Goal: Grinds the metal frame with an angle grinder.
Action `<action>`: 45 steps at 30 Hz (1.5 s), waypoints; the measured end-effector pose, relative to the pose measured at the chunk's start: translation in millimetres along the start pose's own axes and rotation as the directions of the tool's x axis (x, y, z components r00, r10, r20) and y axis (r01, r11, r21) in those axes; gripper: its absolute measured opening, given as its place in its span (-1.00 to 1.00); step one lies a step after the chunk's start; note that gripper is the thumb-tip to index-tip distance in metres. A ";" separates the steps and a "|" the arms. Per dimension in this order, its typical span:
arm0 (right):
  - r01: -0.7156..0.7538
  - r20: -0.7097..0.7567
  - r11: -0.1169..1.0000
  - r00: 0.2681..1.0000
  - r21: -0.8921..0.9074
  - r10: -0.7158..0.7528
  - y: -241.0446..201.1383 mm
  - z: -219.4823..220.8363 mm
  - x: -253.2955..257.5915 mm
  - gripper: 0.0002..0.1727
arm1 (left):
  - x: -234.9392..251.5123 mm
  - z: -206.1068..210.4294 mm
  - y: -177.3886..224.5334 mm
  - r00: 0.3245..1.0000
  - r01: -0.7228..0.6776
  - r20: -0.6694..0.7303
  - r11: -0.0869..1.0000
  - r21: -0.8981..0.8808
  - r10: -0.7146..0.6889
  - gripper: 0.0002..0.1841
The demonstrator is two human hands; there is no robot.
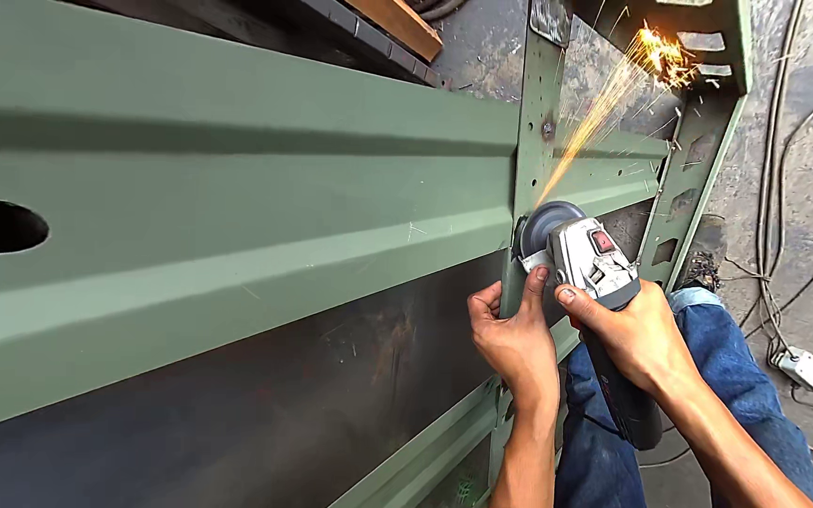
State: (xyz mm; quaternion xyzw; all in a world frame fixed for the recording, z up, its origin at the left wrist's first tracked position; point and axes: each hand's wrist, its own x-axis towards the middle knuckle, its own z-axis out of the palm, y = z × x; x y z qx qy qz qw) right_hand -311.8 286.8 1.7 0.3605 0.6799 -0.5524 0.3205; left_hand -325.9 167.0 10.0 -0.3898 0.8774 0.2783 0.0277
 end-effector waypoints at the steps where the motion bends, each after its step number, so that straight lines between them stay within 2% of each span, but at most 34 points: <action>1: 0.007 0.001 1.000 1.000 -0.004 -0.007 -0.3 -0.4 0.4 -0.26 | -0.1 0.2 -0.3 1.000 -0.006 -0.004 1.000 0.000 0.006 -0.48; 8: -0.039 0.024 0.997 0.999 0.067 0.037 3.5 3.6 -0.1 -0.27 | 0.7 0.4 -2.3 1.000 -0.012 -0.001 1.000 0.012 0.012 -0.49; 12: 0.026 -0.007 0.999 1.000 0.025 -0.026 -5.5 1.5 2.6 -0.29 | 2.5 3.4 0.8 1.000 -0.018 -0.015 1.000 -0.019 0.018 -0.53; 18: -0.037 0.001 0.999 0.999 0.015 0.037 1.5 -3.8 8.3 -0.24 | 2.1 7.8 6.4 0.999 0.042 -0.002 0.998 0.040 -0.042 -0.39; 22: 0.041 -0.020 0.999 0.999 0.036 -0.040 -4.9 0.5 4.8 -0.29 | 1.1 7.4 5.1 0.999 0.017 -0.028 1.000 -0.018 -0.017 -0.47; 26: -0.027 0.011 0.999 1.000 0.045 0.027 4.6 0.3 3.7 -0.27 | 0.0 5.7 1.8 1.000 0.014 -0.012 1.000 0.021 -0.014 -0.43; 30: 0.019 -0.011 1.000 1.000 0.023 -0.019 -1.3 1.9 2.7 -0.28 | 0.6 6.1 -1.1 1.000 -0.013 -0.023 0.998 -0.061 0.012 -0.52; 34: -0.021 0.014 0.999 1.000 0.033 0.020 6.8 2.2 1.7 -0.27 | -0.6 4.7 -4.7 1.000 -0.009 -0.017 1.000 -0.021 0.008 -0.45; 38: 0.023 -0.015 1.000 1.000 0.002 -0.023 2.5 3.7 0.3 -0.28 | -0.7 5.4 -6.8 0.999 -0.045 -0.033 0.997 -0.062 0.043 -0.53; 42: -0.006 0.014 0.999 1.000 0.039 0.005 6.8 2.0 0.9 -0.28 | -1.2 4.4 -7.0 1.000 -0.024 -0.016 0.999 -0.030 0.023 -0.47; 45: 0.056 -0.018 0.998 0.998 -0.013 -0.056 0.1 0.2 1.7 -0.30 | -0.8 6.4 -6.2 0.998 -0.049 -0.033 0.997 -0.065 0.047 -0.53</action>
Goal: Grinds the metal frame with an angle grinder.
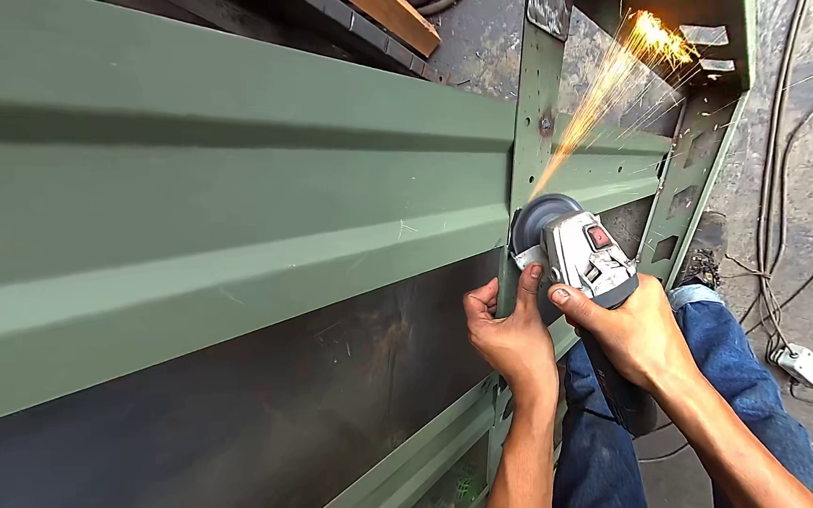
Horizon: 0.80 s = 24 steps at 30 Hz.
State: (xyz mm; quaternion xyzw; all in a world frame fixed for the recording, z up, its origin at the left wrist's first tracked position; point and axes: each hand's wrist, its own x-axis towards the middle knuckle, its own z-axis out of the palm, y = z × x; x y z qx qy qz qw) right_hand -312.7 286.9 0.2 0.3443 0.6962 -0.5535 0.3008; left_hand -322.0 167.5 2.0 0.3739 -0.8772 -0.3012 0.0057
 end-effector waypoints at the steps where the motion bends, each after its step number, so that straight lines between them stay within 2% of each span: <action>1: 0.015 -0.003 1.000 1.000 0.002 -0.015 -1.5 0.4 0.2 -0.30 | 0.2 0.1 0.5 1.000 0.001 -0.004 1.000 -0.011 -0.001 -0.54; 5: -0.022 0.020 1.000 1.000 0.013 0.022 6.0 -0.4 0.4 -0.28 | 0.0 -1.7 -0.3 1.000 0.021 0.020 1.000 0.020 -0.021 -0.47; 9: 0.010 0.002 1.000 1.000 -0.002 -0.010 -2.2 -0.7 1.2 -0.31 | 1.3 -0.1 1.2 1.000 0.006 0.007 1.000 -0.031 -0.006 -0.53; 14: -0.030 0.020 0.999 0.999 0.042 0.029 6.1 -1.8 2.2 -0.26 | -1.0 0.5 3.8 0.999 0.038 0.019 0.999 0.040 -0.039 -0.43; 18: 0.019 0.005 0.999 1.000 0.044 -0.019 -1.6 -1.9 4.2 -0.28 | 0.0 2.8 6.0 0.999 0.042 -0.007 0.999 -0.006 -0.042 -0.48; 20: -0.008 0.023 0.998 1.000 0.057 0.007 0.3 -3.5 4.1 -0.27 | -0.7 3.2 7.4 0.998 0.057 0.000 0.998 0.022 -0.057 -0.44; 24: 0.014 -0.008 1.000 1.000 -0.027 -0.014 0.2 -8.9 8.8 -0.26 | -1.6 5.4 10.5 0.997 0.081 0.005 0.995 0.062 -0.082 -0.38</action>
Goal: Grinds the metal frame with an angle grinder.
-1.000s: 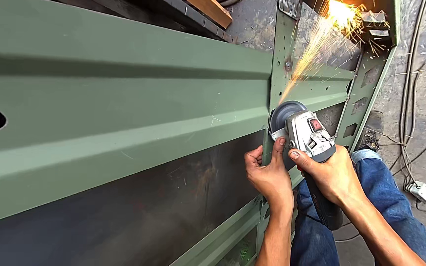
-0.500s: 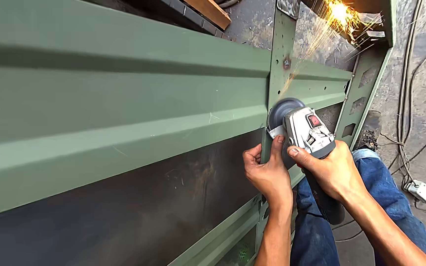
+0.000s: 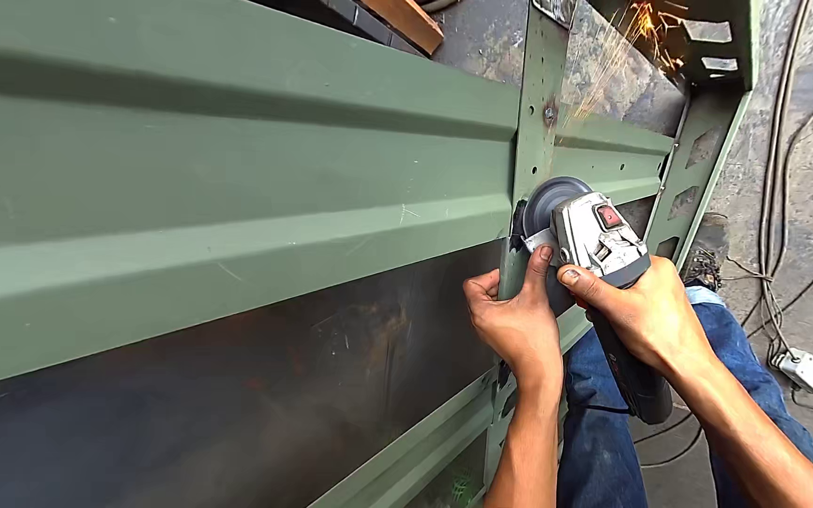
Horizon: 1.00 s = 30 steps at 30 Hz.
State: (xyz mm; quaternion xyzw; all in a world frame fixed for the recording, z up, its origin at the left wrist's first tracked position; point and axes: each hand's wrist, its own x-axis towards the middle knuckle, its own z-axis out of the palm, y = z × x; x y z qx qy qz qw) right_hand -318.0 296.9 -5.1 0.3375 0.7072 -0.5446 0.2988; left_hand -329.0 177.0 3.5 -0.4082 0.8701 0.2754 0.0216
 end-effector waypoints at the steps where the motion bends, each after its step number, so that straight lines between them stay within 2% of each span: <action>1: 0.016 -0.005 1.000 1.000 0.004 -0.016 -1.3 1.7 0.9 -0.26 | 0.6 -0.1 -0.3 1.000 -0.001 -0.008 1.000 -0.014 0.001 -0.40; 4: -0.028 0.029 0.996 0.999 0.090 0.026 3.1 4.4 -3.7 -0.25 | 0.0 -0.9 -0.5 1.000 0.012 0.005 1.000 0.003 -0.012 -0.38; 7: -0.051 0.026 0.997 0.998 0.063 0.049 10.5 6.6 -7.3 -0.25 | 1.6 -5.8 -4.0 0.999 -0.007 0.036 0.999 0.034 0.006 -0.35; 12: -0.057 0.030 0.988 0.998 0.144 0.054 8.6 17.6 -12.6 -0.25 | 4.5 -7.8 -14.9 0.994 -0.108 0.018 0.991 -0.079 0.110 -0.51; 16: -0.076 0.034 0.989 0.997 0.128 0.072 15.2 17.3 -13.2 -0.25 | 4.7 -8.3 -18.8 0.991 -0.128 0.030 0.990 -0.052 0.130 -0.46; 21: -0.053 0.035 0.992 0.998 0.114 0.049 8.9 17.4 -16.9 -0.27 | 4.5 -10.9 -19.7 0.991 -0.125 0.029 0.985 -0.121 0.130 -0.54; 25: -0.124 0.077 0.984 0.990 0.130 0.115 21.4 16.9 -17.7 -0.27 | 4.9 -12.7 -25.0 0.984 -0.164 0.060 0.983 -0.081 0.169 -0.47; 30: -0.075 0.075 0.989 0.995 0.125 0.066 10.4 17.7 -20.6 -0.28 | 6.8 -13.2 -30.0 0.975 -0.203 0.046 0.955 -0.215 0.218 -0.58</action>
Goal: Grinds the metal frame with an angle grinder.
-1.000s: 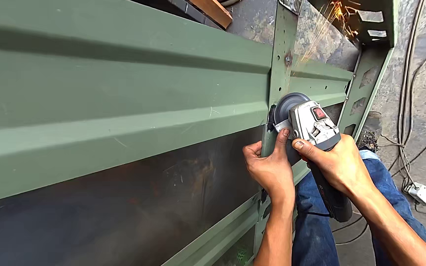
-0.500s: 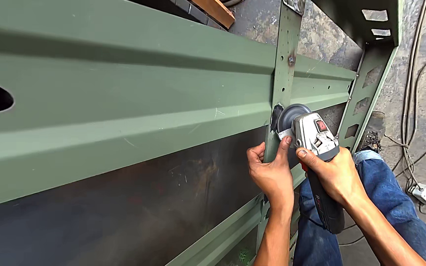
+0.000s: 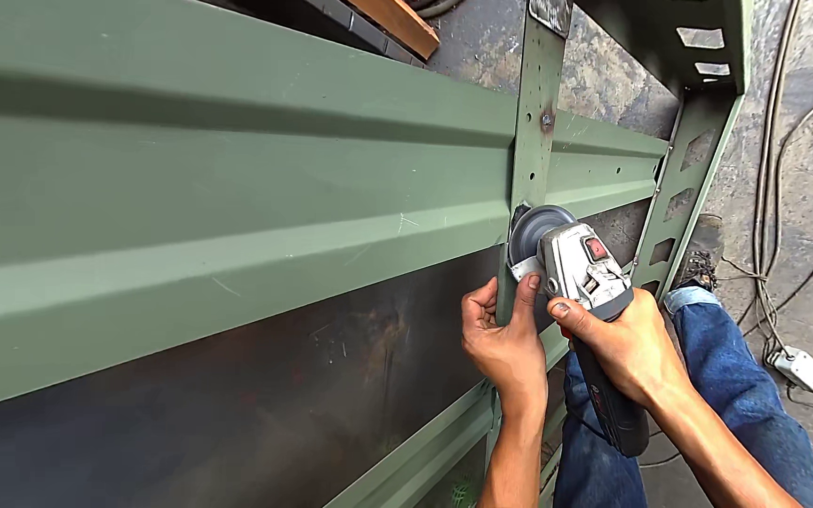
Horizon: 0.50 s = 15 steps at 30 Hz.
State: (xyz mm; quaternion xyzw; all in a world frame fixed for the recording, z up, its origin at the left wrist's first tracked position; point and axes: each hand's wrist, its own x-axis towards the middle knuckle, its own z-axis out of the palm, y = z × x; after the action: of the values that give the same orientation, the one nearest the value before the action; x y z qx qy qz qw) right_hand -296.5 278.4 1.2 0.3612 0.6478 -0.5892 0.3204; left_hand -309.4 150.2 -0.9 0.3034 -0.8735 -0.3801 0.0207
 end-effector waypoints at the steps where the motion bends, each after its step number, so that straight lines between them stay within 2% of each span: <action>1: -0.006 0.002 1.000 1.000 0.008 0.006 1.9 1.1 -1.5 -0.28 | -0.3 -1.3 -0.8 1.000 -0.003 0.010 1.000 -0.004 0.003 -0.58; 5: -0.066 0.020 0.997 0.998 0.042 0.065 10.3 0.0 -0.8 -0.28 | 0.4 -3.1 -3.8 0.999 -0.012 0.045 1.000 0.020 0.011 -0.51; 10: -0.028 0.024 0.985 0.999 0.173 0.024 -7.2 -0.9 16.2 -0.30 | 10.7 8.5 7.5 1.000 -0.023 0.017 1.000 0.012 0.023 -0.65; 13: -0.035 0.048 0.938 0.999 0.346 0.019 -7.3 -8.2 22.4 -0.30 | 4.1 4.3 17.5 0.997 -0.062 0.044 0.994 0.085 0.058 -0.53; 15: -0.020 0.036 0.918 0.999 0.395 0.006 -6.9 -16.7 27.3 -0.27 | -4.3 -2.7 24.3 0.983 -0.183 0.038 0.975 0.128 0.180 -0.43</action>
State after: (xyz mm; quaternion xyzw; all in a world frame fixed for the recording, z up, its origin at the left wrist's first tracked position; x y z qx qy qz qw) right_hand -316.6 297.1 -16.4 0.4127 0.5076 -0.7118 0.2557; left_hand -317.7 163.6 18.3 0.2181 -0.9208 -0.3223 0.0240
